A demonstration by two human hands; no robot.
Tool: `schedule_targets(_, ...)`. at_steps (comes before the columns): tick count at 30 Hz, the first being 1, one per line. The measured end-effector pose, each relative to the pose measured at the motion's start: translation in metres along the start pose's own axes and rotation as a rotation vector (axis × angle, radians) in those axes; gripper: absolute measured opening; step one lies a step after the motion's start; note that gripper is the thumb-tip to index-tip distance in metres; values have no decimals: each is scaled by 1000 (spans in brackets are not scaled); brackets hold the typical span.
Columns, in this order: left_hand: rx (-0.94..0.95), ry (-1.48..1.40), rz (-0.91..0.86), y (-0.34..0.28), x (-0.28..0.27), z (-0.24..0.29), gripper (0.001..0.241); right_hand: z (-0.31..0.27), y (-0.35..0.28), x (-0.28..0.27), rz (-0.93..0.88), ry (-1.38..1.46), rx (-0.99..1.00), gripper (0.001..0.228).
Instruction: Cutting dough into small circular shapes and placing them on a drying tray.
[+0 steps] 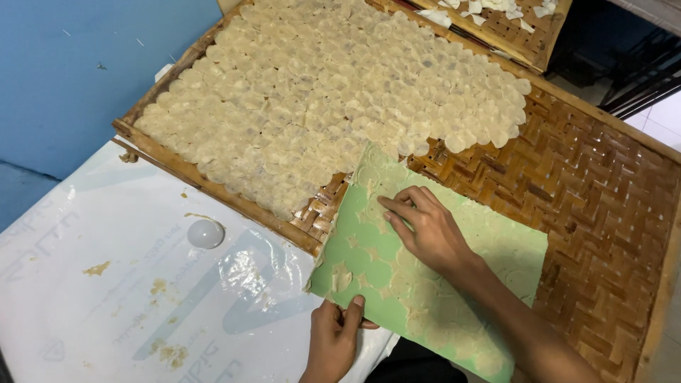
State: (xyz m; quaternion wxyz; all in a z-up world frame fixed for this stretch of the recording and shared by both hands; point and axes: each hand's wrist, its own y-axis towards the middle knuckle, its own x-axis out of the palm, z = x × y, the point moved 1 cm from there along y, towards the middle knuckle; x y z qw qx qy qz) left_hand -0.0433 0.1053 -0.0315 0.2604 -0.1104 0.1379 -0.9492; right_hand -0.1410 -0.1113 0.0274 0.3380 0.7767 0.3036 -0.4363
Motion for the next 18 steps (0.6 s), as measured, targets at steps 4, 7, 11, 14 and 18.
schedule_targets(4, 29, -5, 8, 1, 0, -8, 18, -10, 1, 2, 54, -55, -88, 26)
schedule_targets(7, 25, -33, -4, 1, 1, -2, 19, -14, 4, 5, 38, 47, -11, 28)
schedule_targets(11, 26, -20, 11, 1, 0, -8, 19, -8, 6, 11, 39, 117, 61, 21)
schedule_targets(14, 10, 14, 20, 1, -1, -12, 22, -10, 7, 10, 25, 198, 127, 18)
schedule_targets(18, 32, 21, 6, 1, 0, -7, 20, -8, 5, 13, 49, 159, 126, 20)
